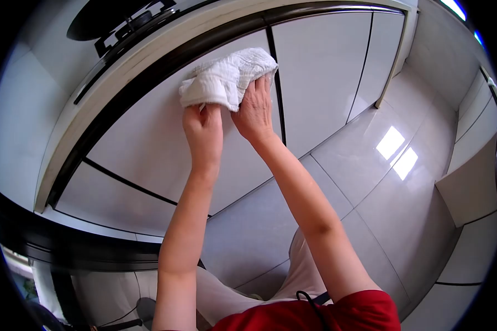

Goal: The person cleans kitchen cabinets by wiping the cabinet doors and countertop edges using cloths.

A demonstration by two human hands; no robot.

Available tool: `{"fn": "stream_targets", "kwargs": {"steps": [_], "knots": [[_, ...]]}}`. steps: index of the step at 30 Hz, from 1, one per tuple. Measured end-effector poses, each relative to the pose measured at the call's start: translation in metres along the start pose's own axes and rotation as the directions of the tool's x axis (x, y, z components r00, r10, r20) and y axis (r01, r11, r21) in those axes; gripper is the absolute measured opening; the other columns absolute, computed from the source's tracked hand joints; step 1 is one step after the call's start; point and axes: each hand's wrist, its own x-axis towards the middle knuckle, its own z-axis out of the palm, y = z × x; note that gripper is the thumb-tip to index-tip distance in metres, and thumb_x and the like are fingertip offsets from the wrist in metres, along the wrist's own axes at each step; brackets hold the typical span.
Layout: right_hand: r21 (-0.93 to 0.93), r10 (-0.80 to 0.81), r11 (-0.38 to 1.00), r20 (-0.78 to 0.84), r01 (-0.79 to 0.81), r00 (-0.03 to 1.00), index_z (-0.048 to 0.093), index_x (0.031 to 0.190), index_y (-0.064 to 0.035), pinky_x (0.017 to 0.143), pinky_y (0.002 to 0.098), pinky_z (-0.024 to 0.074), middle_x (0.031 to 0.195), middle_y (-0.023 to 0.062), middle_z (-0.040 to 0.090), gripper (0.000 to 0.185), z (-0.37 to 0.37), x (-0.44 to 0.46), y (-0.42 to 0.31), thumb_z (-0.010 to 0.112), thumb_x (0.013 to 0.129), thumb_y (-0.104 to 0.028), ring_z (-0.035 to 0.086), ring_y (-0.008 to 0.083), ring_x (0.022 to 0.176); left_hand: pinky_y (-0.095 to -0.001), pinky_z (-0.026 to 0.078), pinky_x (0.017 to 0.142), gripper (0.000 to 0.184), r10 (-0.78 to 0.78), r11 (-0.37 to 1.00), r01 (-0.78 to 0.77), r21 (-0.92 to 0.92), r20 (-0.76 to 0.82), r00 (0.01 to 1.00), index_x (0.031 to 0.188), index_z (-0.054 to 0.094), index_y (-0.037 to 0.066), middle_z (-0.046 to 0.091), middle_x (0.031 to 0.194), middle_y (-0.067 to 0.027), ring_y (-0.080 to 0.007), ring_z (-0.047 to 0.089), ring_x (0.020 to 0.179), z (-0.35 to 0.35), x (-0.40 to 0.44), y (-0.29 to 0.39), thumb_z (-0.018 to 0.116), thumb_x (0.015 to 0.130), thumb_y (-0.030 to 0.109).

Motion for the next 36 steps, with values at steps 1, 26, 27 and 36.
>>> {"fn": "stream_targets", "kwargs": {"steps": [1, 26, 27, 36], "knots": [[-0.003, 0.006, 1.0, -0.007, -0.006, 1.0, 0.048, 0.127, 0.0013, 0.106, 0.053, 0.0299, 0.131, 0.0274, 0.042, 0.053, 0.004, -0.008, 0.01, 0.065, 0.079, -0.014, 0.036, 0.0493, 0.122, -0.0287, 0.047, 0.081, 0.021, 0.05, 0.999, -0.05, 0.007, -0.007, 0.999, 0.105, 0.06, -0.007, 0.066, 0.1, -0.0096, -0.0134, 0.059, 0.09, 0.006, 0.005, -0.002, 0.054, 0.094, 0.01], [0.226, -0.1, 0.967, -0.083, 0.117, 0.992, 0.065, 0.113, -0.0088, 0.099, 0.0471, 0.0374, 0.115, 0.0102, 0.065, 0.038, 0.052, 0.01, -0.074, 0.067, 0.083, -0.032, 0.056, 0.0342, 0.11, -0.0301, 0.042, 0.095, 0.038, 0.203, 0.975, -0.213, -0.057, -0.142, 0.969, 0.131, 0.039, -0.002, 0.058, 0.116, -0.0124, -0.0189, 0.056, 0.106, -0.076, 0.003, 0.023, 0.05, 0.098, 0.013], [0.195, -0.065, 0.978, -0.077, 0.079, 0.995, 0.068, 0.11, -0.0097, 0.099, 0.0462, 0.0377, 0.115, 0.0097, 0.066, 0.034, 0.052, 0.008, -0.084, 0.065, 0.085, -0.032, 0.056, 0.0345, 0.111, -0.0301, 0.042, 0.095, 0.038, 0.215, 0.974, -0.224, -0.039, -0.167, 0.962, 0.131, 0.039, -0.002, 0.058, 0.116, -0.0124, -0.0189, 0.056, 0.106, -0.085, 0.002, 0.028, 0.05, 0.098, 0.013], [0.601, -0.236, 0.797, 0.203, 0.069, 0.95, 0.05, 0.136, -0.0107, 0.112, 0.0423, 0.0281, 0.14, 0.0118, 0.048, 0.047, 0.13, -0.051, -0.203, 0.059, 0.092, -0.024, 0.042, 0.0299, 0.131, -0.0354, 0.038, 0.104, 0.048, 0.365, 0.896, -0.233, 0.378, -0.33, 0.87, 0.138, 0.038, 0.002, 0.051, 0.131, -0.017, -0.0265, 0.051, 0.122, -0.196, -0.027, 0.051, 0.051, 0.092, -0.002]]}}
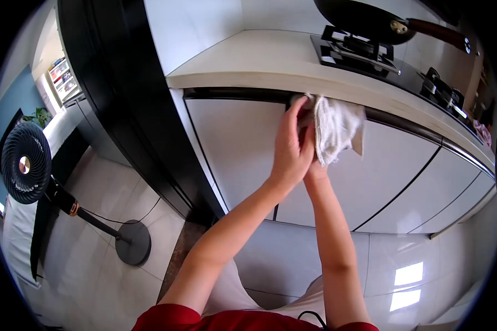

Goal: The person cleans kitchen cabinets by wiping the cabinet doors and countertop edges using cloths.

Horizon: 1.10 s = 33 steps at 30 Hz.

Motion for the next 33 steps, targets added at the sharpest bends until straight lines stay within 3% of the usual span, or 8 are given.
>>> {"fn": "stream_targets", "kwargs": {"steps": [2, 4, 6, 11, 14, 16, 25, 33], "knots": [[0.582, 0.094, 0.812, -0.053, -0.046, 0.994, 0.051, 0.135, -0.0112, 0.11, 0.0404, 0.0319, 0.138, 0.0117, 0.05, 0.05, 0.025, 0.005, -0.046, 0.063, 0.088, -0.021, 0.045, 0.0282, 0.129, -0.0358, 0.038, 0.105, 0.049, 0.06, 0.985, -0.05, 0.167, -0.054, 0.997, 0.137, 0.04, 0.003, 0.05, 0.133, -0.0158, -0.0267, 0.049, 0.123, -0.034, 0.006, -0.006, 0.053, 0.089, -0.003], [0.26, -0.014, 0.966, 0.013, 0.011, 1.0, 0.056, 0.128, -0.0094, 0.103, 0.0397, 0.0414, 0.129, 0.0121, 0.057, 0.047, 0.055, 0.015, -0.06, 0.066, 0.084, -0.02, 0.053, 0.0289, 0.121, -0.0413, 0.039, 0.103, 0.058, 0.118, 0.953, -0.088, 0.288, -0.089, 0.989, 0.137, 0.042, 0.005, 0.045, 0.134, -0.0209, -0.037, 0.048, 0.122, -0.07, 0.014, -0.015, 0.063, 0.083, 0.001], [0.621, 0.098, 0.765, 0.149, -0.17, 0.984, 0.057, 0.124, -0.0083, 0.097, 0.0421, 0.0459, 0.124, 0.0129, 0.059, 0.044, 0.086, 0.019, -0.086, 0.065, 0.082, -0.022, 0.056, 0.0311, 0.116, -0.0404, 0.035, 0.108, 0.069, 0.117, 0.928, -0.05, 0.37, -0.16, 0.98, 0.138, 0.039, 0.005, 0.044, 0.135, -0.0194, -0.0349, 0.043, 0.127, -0.1, 0.021, -0.02, 0.073, 0.078, 0.013], [-0.081, -0.396, 0.903, 0.228, 0.423, 0.889, 0.057, 0.118, -0.0101, 0.105, 0.0384, 0.0377, 0.119, 0.0113, 0.059, 0.037, 0.153, 0.041, -0.132, 0.053, 0.082, -0.019, 0.051, 0.0296, 0.115, -0.0373, 0.038, 0.105, 0.06, 0.04, 0.891, 0.123, 0.436, -0.346, 0.937, 0.137, 0.04, 0.001, 0.051, 0.135, -0.0181, -0.0297, 0.05, 0.124, -0.167, 0.035, -0.036, 0.066, 0.088, 0.022], [0.048, -0.455, 0.888, 0.237, 0.458, 0.858, 0.057, 0.118, -0.0103, 0.104, 0.0399, 0.038, 0.119, 0.0126, 0.059, 0.038, 0.136, 0.047, -0.119, 0.053, 0.082, -0.019, 0.052, 0.031, 0.115, -0.0378, 0.039, 0.104, 0.061, 0.043, 0.916, 0.119, 0.382, -0.389, 0.92, 0.137, 0.041, 0.001, 0.052, 0.134, -0.0181, -0.0304, 0.05, 0.123, -0.15, 0.035, -0.042, 0.067, 0.088, 0.025], [0.407, -0.309, 0.896, 0.28, 0.179, 0.909, 0.057, 0.118, -0.0106, 0.103, 0.041, 0.0385, 0.119, 0.0128, 0.059, 0.039, 0.112, 0.051, -0.114, 0.055, 0.081, -0.021, 0.052, 0.0314, 0.114, -0.0405, 0.033, 0.109, 0.065, 0.042, 0.941, 0.12, 0.316, -0.46, 0.887, 0.139, 0.037, 0.0, 0.045, 0.14, -0.0209, -0.0338, 0.044, 0.13, -0.132, 0.033, -0.045, 0.066, 0.088, 0.027], [0.443, -0.074, 0.89, 0.365, -0.104, 0.928, 0.054, 0.128, -0.0031, 0.103, 0.0369, 0.0412, 0.129, 0.014, 0.057, 0.049, -0.021, 0.058, -0.051, 0.069, 0.083, -0.017, 0.054, 0.0252, 0.121, -0.0476, 0.035, 0.103, 0.078, 0.178, 0.895, -0.036, 0.444, -0.283, 0.943, 0.14, 0.029, -0.003, 0.042, 0.132, -0.0279, -0.0448, 0.042, 0.122, -0.007, 0.004, -0.011, 0.07, 0.082, 0.03], [0.796, 0.253, 0.407, 0.372, -0.447, 0.893, 0.047, 0.134, -0.0041, 0.104, 0.0342, 0.0407, 0.134, 0.0112, 0.053, 0.054, 0.016, 0.034, -0.045, 0.069, 0.086, -0.014, 0.052, 0.0217, 0.122, -0.0521, 0.031, 0.106, 0.083, 0.222, 0.832, -0.191, 0.52, 0.004, 0.975, 0.137, 0.029, -0.008, 0.037, 0.132, -0.0311, -0.0484, 0.037, 0.123, -0.044, 0.007, -0.016, 0.073, 0.075, 0.023]]}}
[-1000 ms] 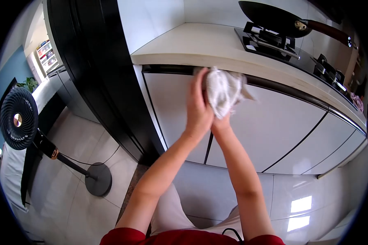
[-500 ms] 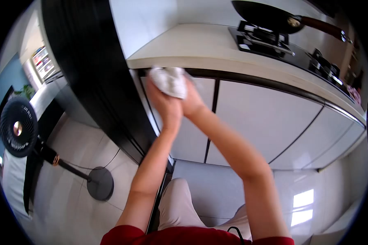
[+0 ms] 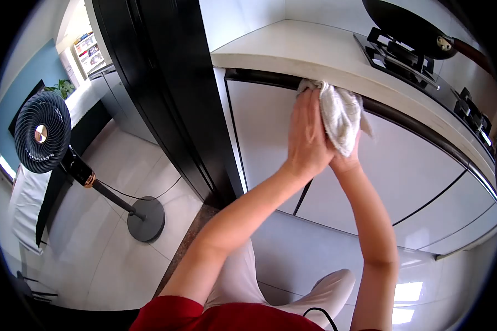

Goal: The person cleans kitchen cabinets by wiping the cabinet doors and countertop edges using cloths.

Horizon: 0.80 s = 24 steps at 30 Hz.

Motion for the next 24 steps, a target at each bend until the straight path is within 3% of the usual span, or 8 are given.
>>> {"fn": "stream_targets", "kwargs": {"steps": [1, 2, 8, 14, 18, 20, 22, 24], "knots": [[-0.577, -0.183, 0.786, 0.125, 0.221, 0.975, 0.043, 0.136, -0.0037, 0.105, 0.0345, 0.0408, 0.134, 0.0115, 0.052, 0.06, 0.003, 0.006, 0.008, 0.07, 0.084, -0.014, 0.052, 0.0229, 0.122, -0.0521, 0.032, 0.106, 0.083, 0.023, 0.999, -0.023, 0.034, 0.0, 1.0, 0.137, 0.03, -0.009, 0.037, 0.132, -0.0315, -0.0474, 0.039, 0.123, -0.01, 0.002, -0.008, 0.074, 0.074, 0.022], [-0.668, -0.264, 0.68, 0.163, 0.303, 0.951, 0.043, 0.135, -0.0029, 0.105, 0.0348, 0.0408, 0.134, 0.0124, 0.051, 0.061, 0.008, 0.006, 0.015, 0.071, 0.082, -0.013, 0.052, 0.0235, 0.122, -0.0503, 0.031, 0.108, 0.084, 0.061, 0.992, -0.06, 0.107, -0.006, 0.998, 0.137, 0.031, -0.008, 0.037, 0.134, -0.0309, -0.0467, 0.038, 0.125, -0.018, 0.004, -0.018, 0.076, 0.074, 0.025], [-0.729, -0.462, 0.441, 0.315, 0.523, 0.829, 0.054, 0.124, -0.0047, 0.099, 0.0378, 0.0447, 0.124, 0.0142, 0.058, 0.044, 0.053, 0.01, 0.025, 0.065, 0.082, -0.01, 0.056, 0.0289, 0.115, -0.046, 0.036, 0.105, 0.054, 0.21, 0.875, -0.264, 0.406, 0.172, 0.962, 0.12, 0.052, -0.007, 0.053, 0.125, -0.0227, -0.0381, 0.045, 0.122, -0.078, 0.03, -0.033, 0.07, 0.074, 0.014], [-0.445, -0.262, 0.809, 0.313, 0.385, 0.913, 0.044, 0.133, 0.0011, 0.106, 0.0427, 0.0339, 0.132, 0.0242, 0.047, 0.051, 0.15, 0.003, 0.07, 0.059, 0.087, -0.013, 0.043, 0.0397, 0.124, -0.0421, 0.041, 0.091, 0.033, 0.374, 0.627, -0.464, 0.625, 0.281, 0.884, 0.104, 0.065, 0.003, 0.066, 0.106, -0.0086, -0.0287, 0.056, 0.105, -0.149, 0.065, -0.063, 0.069, 0.073, 0.013], [-0.32, -0.102, 0.92, 0.359, 0.225, 0.928, 0.037, 0.141, -0.0006, 0.116, 0.0425, 0.0161, 0.145, 0.024, 0.035, 0.056, 0.17, -0.033, 0.136, 0.053, 0.091, -0.021, 0.029, 0.0417, 0.136, -0.0393, 0.042, 0.087, 0.025, 0.175, 0.543, -0.586, 0.602, 0.601, 0.78, 0.098, 0.066, 0.005, 0.066, 0.101, -0.0059, -0.0234, 0.056, 0.101, -0.153, 0.03, -0.089, 0.066, 0.078, 0.019], [-0.49, -0.058, 0.847, 0.305, 0.209, 0.95, 0.036, 0.143, -0.003, 0.118, 0.0438, 0.0081, 0.148, 0.0219, 0.033, 0.058, 0.163, -0.064, 0.182, 0.052, 0.091, -0.024, 0.025, 0.0402, 0.139, -0.0381, 0.04, 0.089, 0.023, 0.043, 0.458, -0.674, 0.58, 0.742, 0.669, 0.096, 0.065, 0.005, 0.064, 0.099, -0.0056, -0.0222, 0.056, 0.1, -0.143, -0.002, -0.106, 0.063, 0.08, 0.022], [-0.629, -0.092, 0.734, 0.281, 0.256, 0.955, 0.04, 0.14, -0.0028, 0.112, 0.0436, 0.0257, 0.14, 0.0263, 0.041, 0.058, 0.143, -0.106, 0.225, 0.053, 0.089, -0.025, 0.036, 0.0413, 0.13, -0.0372, 0.037, 0.096, 0.029, -0.192, 0.38, -0.755, 0.534, 0.844, 0.5, 0.1, 0.065, 0.006, 0.063, 0.1, -0.0056, -0.0207, 0.054, 0.104, -0.133, -0.042, -0.114, 0.055, 0.088, 0.031], [-0.567, 0.102, 0.824, 0.127, -0.012, 0.987, 0.043, 0.137, -0.0027, 0.105, 0.0452, 0.0343, 0.134, 0.0276, 0.047, 0.053, 0.13, -0.145, 0.236, 0.052, 0.089, -0.025, 0.045, 0.0428, 0.122, -0.0368, 0.033, 0.101, 0.04, -0.268, 0.429, -0.739, 0.519, 0.855, 0.445, 0.113, 0.059, 0.003, 0.062, 0.108, -0.0087, -0.0206, 0.052, 0.109, -0.125, -0.091, -0.126, 0.045, 0.095, 0.036]]}}
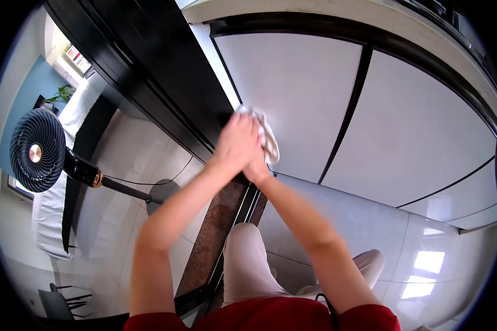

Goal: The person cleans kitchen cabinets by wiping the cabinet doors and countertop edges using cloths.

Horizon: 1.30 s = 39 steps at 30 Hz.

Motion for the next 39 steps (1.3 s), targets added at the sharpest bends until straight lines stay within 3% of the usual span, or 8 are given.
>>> {"fn": "stream_targets", "kwargs": {"steps": [8, 14, 16, 18, 22, 26, 32, 39], "knots": [[-0.143, 0.288, 0.952, 0.132, -0.269, 0.949, 0.064, 0.111, -0.004, 0.086, 0.0462, 0.0483, 0.1, 0.0242, 0.066, 0.032, 0.012, -0.082, 0.083, 0.057, 0.086, -0.022, 0.061, 0.0404, 0.098, -0.039, 0.033, 0.103, 0.03, -0.084, 0.962, 0.098, -0.253, 0.063, 0.994, 0.105, 0.065, -0.002, 0.066, 0.106, -0.0151, -0.0268, 0.055, 0.107, 0.115, -0.009, 0.101, 0.053, 0.085, 0.017], [0.345, 0.346, 0.836, 0.273, -0.426, 0.898, 0.064, 0.11, 0.0002, 0.091, 0.0372, 0.047, 0.111, 0.0142, 0.067, 0.03, -0.044, -0.035, 0.029, 0.064, 0.083, -0.012, 0.061, 0.0233, 0.104, -0.0444, 0.044, 0.083, 0.015, -0.051, 0.851, 0.132, -0.509, 0.17, 0.984, 0.08, 0.067, 0.002, 0.067, 0.089, -0.0186, -0.0318, 0.06, 0.083, 0.05, 0.027, 0.047, 0.056, 0.079, 0.012], [0.666, 0.227, 0.708, 0.099, -0.234, 0.969, 0.063, 0.108, 0.0012, 0.09, 0.0372, 0.0462, 0.108, 0.0134, 0.066, 0.027, -0.042, -0.007, 0.008, 0.064, 0.084, -0.01, 0.059, 0.02, 0.104, -0.0428, 0.045, 0.081, 0.015, -0.498, 0.01, 0.485, -0.874, 0.417, 0.761, 0.077, 0.063, 0.0, 0.065, 0.09, -0.021, -0.0327, 0.059, 0.085, -0.012, 0.039, 0.036, 0.056, 0.082, 0.012], [0.655, 0.065, 0.756, -0.045, -0.02, 0.997, 0.062, 0.106, 0.0018, 0.091, 0.0422, 0.0448, 0.111, 0.021, 0.065, 0.029, -0.062, 0.034, -0.019, 0.065, 0.079, -0.009, 0.059, 0.0311, 0.107, -0.0437, 0.045, 0.081, 0.011, -0.323, 0.796, 0.146, -0.588, -0.209, 0.923, 0.084, 0.062, 0.002, 0.065, 0.091, -0.0166, -0.0307, 0.059, 0.091, -0.06, 0.045, 0.011, 0.055, 0.085, 0.01], [0.076, -0.226, 0.963, -0.302, 0.26, 0.926, 0.061, 0.099, 0.0007, 0.089, 0.0473, 0.0431, 0.108, 0.0221, 0.061, 0.024, -0.182, 0.063, -0.118, 0.062, 0.078, -0.01, 0.056, 0.0399, 0.104, -0.0396, 0.043, 0.091, 0.025, -0.299, 0.856, -0.104, -0.507, -0.648, 0.7, 0.111, 0.066, 0.008, 0.065, 0.111, -0.0092, -0.0289, 0.056, 0.104, -0.158, 0.066, 0.003, 0.062, 0.088, 0.017], [-0.844, -0.563, 0.525, -0.248, 0.109, 0.789, 0.058, 0.119, -0.0064, 0.094, 0.0464, 0.0434, 0.115, 0.0172, 0.059, 0.039, -0.285, 0.067, -0.113, 0.058, 0.081, -0.015, 0.055, 0.0358, 0.109, -0.0438, 0.032, 0.106, 0.044, -0.129, 0.976, -0.109, -0.191, -0.898, 0.42, 0.133, 0.054, 0.011, 0.046, 0.143, -0.0125, -0.0311, 0.043, 0.128, -0.21, 0.097, 0.028, 0.058, 0.093, 0.028], [-0.895, -0.292, 0.406, 0.066, 0.186, 0.954, 0.058, 0.117, -0.0168, 0.091, 0.0425, 0.0478, 0.115, 0.0096, 0.059, 0.043, -0.439, 0.05, -0.172, 0.064, 0.074, -0.015, 0.057, 0.0305, 0.108, -0.0481, 0.026, 0.112, 0.057, -0.173, 0.939, -0.197, -0.282, -0.882, 0.439, 0.139, 0.048, 0.013, 0.044, 0.145, -0.01, -0.0292, 0.04, 0.133, -0.233, 0.162, 0.043, 0.05, 0.094, 0.048], [-0.987, -0.707, 0.157, -0.084, 0.04, 0.702, 0.059, 0.11, -0.0133, 0.084, 0.0387, 0.0502, 0.106, 0.0108, 0.06, 0.034, -0.613, -0.023, -0.145, 0.059, 0.076, -0.011, 0.059, 0.0307, 0.096, -0.0488, 0.025, 0.113, 0.074, -0.217, 0.959, -0.073, -0.272, -0.878, 0.426, 0.144, 0.039, 0.011, 0.038, 0.149, -0.008, -0.0268, 0.037, 0.136, -0.244, 0.184, 0.062, 0.07, 0.083, 0.039]]}}
